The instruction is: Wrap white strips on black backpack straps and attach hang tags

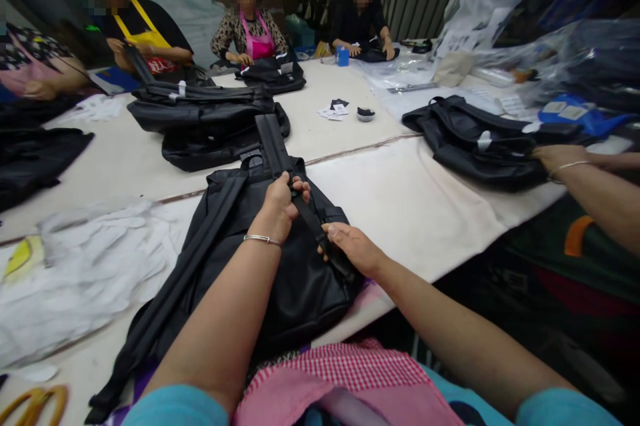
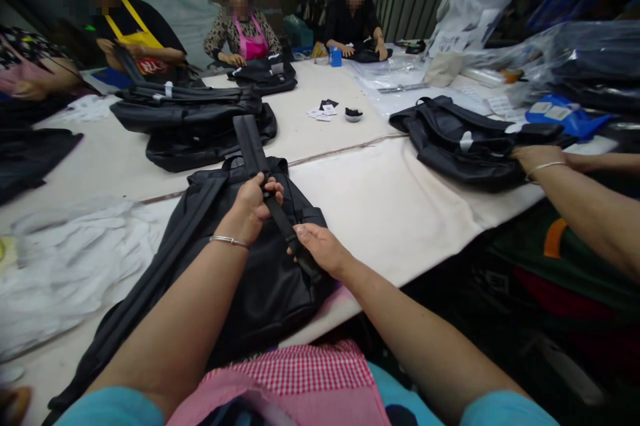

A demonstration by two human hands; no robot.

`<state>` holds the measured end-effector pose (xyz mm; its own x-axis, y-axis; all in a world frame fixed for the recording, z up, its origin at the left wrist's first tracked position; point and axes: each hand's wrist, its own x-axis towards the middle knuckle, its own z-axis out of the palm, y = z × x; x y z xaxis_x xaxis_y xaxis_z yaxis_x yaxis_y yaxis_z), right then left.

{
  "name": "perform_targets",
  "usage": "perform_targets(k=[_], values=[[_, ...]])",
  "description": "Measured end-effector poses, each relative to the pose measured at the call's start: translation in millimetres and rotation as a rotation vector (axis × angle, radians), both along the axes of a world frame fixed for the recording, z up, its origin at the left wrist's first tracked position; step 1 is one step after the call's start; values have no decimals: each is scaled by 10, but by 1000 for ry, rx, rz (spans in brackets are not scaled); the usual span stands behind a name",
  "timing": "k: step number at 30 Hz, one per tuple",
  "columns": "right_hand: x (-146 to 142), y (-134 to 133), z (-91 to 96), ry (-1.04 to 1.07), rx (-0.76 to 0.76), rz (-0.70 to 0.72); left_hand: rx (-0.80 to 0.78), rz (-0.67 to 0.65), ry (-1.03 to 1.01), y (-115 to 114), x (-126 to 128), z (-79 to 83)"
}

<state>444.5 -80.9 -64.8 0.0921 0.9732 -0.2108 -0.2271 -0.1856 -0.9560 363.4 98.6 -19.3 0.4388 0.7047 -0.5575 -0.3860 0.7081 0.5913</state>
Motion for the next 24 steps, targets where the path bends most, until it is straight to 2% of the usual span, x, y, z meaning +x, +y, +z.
perform_targets(k=[2,5,7,11,13,17,21,24], values=[[116,-67,-14,160,8,113,10,-47,-9,5,-19,36],[211,-101,-52,199,29,229,21,-41,-5,-2,-22,55],[196,-83,-92,134,8,205,30,-23,11,-20,-10,57],[64,-32,-157,-64,-27,29,44,8,38,-59,-15,58],[17,-24,-148,-106,-48,-15,28,29,52,-64,-40,55],[22,-54,-73,-155,-76,25,-35,52,63,-50,-81,52],[67,-152,-51,-161,31,56,-25,33,32,-52,-65,79],[82,-245,-56,-360,70,44,-15,4,13,-72,-44,114]])
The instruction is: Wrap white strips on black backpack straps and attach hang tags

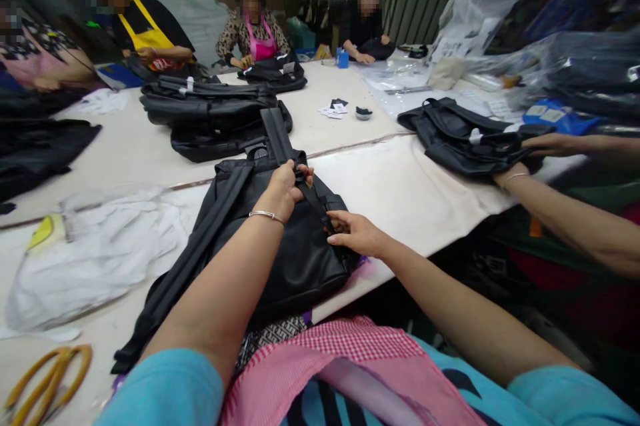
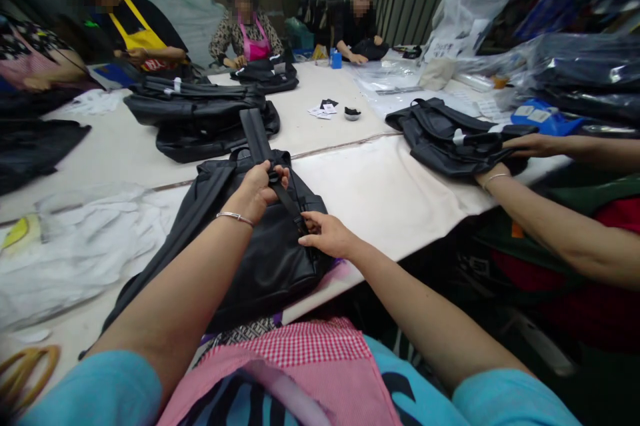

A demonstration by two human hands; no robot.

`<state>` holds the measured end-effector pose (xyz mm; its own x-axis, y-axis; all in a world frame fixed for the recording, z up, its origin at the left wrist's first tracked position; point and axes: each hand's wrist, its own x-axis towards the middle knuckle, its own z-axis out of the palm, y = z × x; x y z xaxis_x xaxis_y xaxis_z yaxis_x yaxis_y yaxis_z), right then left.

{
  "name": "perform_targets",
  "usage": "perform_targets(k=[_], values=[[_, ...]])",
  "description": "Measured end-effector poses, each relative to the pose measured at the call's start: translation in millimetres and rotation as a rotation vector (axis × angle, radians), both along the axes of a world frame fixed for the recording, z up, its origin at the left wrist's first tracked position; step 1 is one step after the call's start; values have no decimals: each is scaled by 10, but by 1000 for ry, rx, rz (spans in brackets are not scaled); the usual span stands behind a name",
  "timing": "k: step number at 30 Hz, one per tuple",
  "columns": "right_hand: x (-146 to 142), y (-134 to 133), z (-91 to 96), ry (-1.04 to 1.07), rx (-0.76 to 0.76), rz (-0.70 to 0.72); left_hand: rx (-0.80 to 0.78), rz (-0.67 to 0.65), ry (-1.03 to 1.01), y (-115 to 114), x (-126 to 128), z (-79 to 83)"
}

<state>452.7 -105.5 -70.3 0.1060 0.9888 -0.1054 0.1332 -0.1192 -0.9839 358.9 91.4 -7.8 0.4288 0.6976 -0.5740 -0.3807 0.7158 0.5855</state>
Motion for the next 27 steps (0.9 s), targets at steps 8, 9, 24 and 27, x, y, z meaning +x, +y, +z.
perform_targets(k=[8,9,24,27], values=[[34,111,235,-247,45,-32,49,-7,-33,-53,-34,139],[35,181,264,-174,44,-52,57,-14,-34,-53,-43,166],[-66,667,286,-448,16,-128,276,-37,254,-78,-480,517],[-68,640,303,-618,41,-121,243,-58,313,-251,-642,525]])
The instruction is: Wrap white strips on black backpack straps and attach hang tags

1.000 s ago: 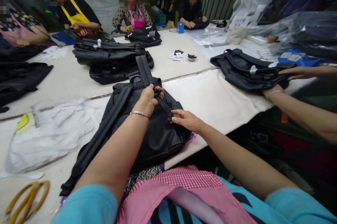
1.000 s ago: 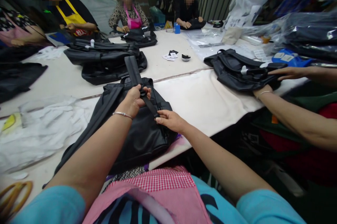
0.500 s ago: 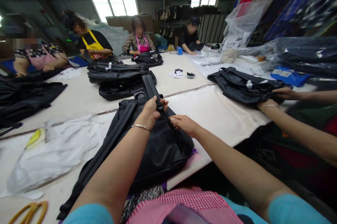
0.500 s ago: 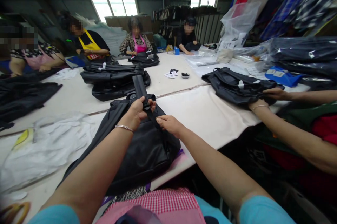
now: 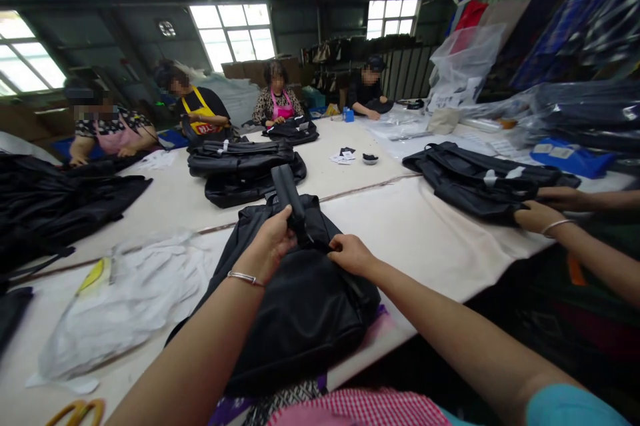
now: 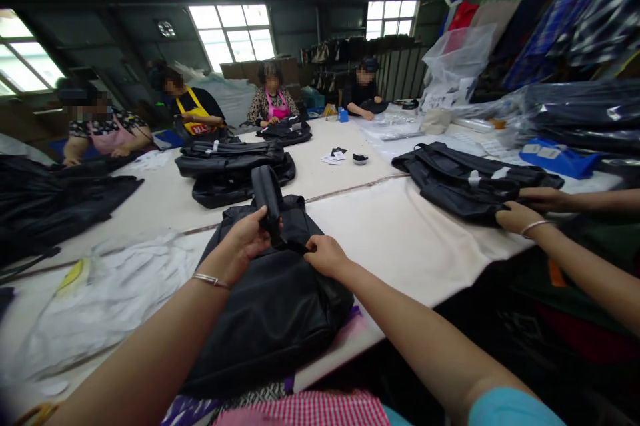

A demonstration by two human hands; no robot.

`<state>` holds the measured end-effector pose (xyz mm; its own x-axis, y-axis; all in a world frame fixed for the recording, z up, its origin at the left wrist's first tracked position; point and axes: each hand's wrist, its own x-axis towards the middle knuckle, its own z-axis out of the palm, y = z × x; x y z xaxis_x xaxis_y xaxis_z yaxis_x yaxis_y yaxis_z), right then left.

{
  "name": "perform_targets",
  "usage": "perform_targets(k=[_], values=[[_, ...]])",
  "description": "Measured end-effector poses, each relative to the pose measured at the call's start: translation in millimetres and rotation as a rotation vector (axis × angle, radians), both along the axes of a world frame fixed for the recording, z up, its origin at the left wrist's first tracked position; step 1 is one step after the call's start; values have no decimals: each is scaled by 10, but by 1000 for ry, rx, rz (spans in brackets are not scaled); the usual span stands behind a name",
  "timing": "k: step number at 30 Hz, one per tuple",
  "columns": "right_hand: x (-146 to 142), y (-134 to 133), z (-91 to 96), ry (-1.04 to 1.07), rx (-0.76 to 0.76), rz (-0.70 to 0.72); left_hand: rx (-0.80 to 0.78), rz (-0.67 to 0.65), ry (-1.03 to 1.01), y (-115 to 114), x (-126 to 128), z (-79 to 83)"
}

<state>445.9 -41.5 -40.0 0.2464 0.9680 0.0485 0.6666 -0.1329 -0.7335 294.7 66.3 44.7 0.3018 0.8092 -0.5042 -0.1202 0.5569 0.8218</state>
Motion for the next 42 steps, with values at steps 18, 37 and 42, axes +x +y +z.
perform_targets(k=[18,37,42], values=[[-117,-164,51,-584,95,164,-310,-14,-155,-1501,-510,-490],[37,58,223,-852,634,743,-287,-168,-245,-1599,-543,-523],[60,56,124,-825,680,694,-332,-177,-288,-1542,-524,-480]])
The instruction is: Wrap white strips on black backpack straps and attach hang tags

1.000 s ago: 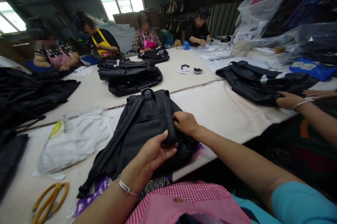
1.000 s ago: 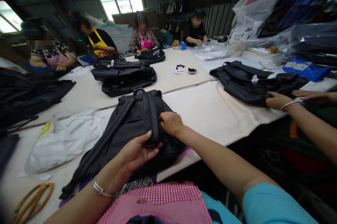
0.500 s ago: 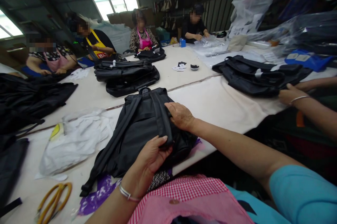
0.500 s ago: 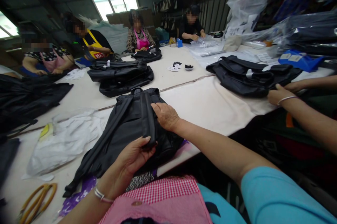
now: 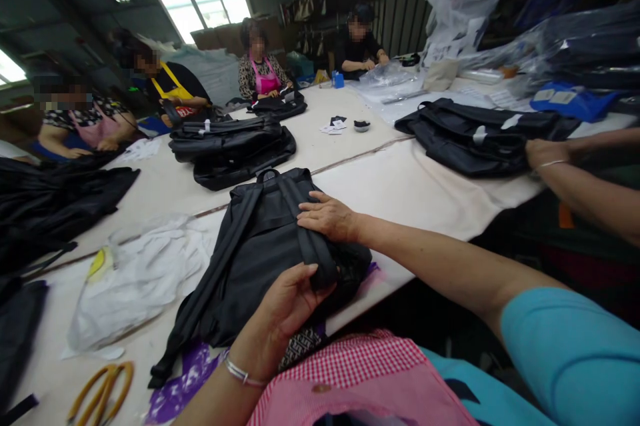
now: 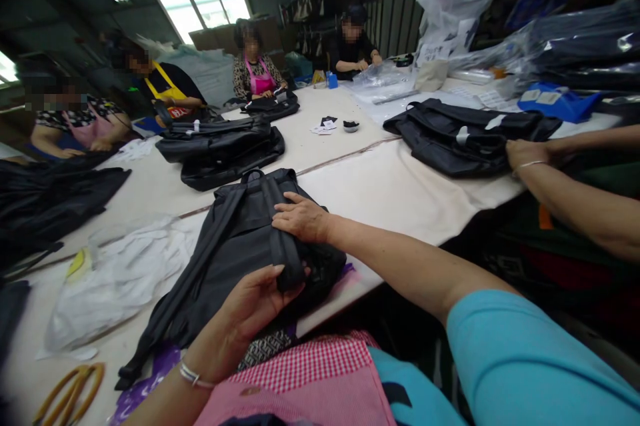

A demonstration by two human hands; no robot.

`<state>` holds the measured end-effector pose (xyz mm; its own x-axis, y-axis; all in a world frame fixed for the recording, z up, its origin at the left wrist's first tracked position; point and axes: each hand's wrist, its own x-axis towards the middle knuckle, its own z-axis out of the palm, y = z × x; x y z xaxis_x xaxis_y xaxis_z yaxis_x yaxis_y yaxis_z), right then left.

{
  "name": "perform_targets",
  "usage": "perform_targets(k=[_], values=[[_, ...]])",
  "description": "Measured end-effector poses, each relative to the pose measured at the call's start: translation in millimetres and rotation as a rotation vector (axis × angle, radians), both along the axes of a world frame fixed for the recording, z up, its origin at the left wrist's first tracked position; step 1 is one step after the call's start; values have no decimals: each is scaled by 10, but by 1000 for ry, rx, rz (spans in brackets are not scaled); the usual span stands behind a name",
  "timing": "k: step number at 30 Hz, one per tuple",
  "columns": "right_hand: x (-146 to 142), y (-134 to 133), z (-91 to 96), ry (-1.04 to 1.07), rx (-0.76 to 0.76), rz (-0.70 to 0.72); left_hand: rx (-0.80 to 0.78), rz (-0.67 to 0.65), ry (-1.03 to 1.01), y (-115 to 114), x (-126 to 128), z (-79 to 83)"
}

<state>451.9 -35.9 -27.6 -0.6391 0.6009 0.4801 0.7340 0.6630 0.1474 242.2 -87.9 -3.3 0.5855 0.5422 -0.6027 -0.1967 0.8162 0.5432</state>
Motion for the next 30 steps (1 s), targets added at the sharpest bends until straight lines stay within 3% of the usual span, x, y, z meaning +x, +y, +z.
perform_targets(k=[9,17,22,26,30], values=[[-6,-36,-57,70,-22,-40,54,49,71,328,285,-62],[-19,-45,-169,86,-36,-32,88,127,90,371,394,-156],[-13,-61,-164,60,-95,21,245,183,121,315,373,-313],[11,13,-93,-67,-205,108,297,163,175,324,336,-494],[-41,65,-146,-145,-210,171,321,198,246,347,272,-654]])
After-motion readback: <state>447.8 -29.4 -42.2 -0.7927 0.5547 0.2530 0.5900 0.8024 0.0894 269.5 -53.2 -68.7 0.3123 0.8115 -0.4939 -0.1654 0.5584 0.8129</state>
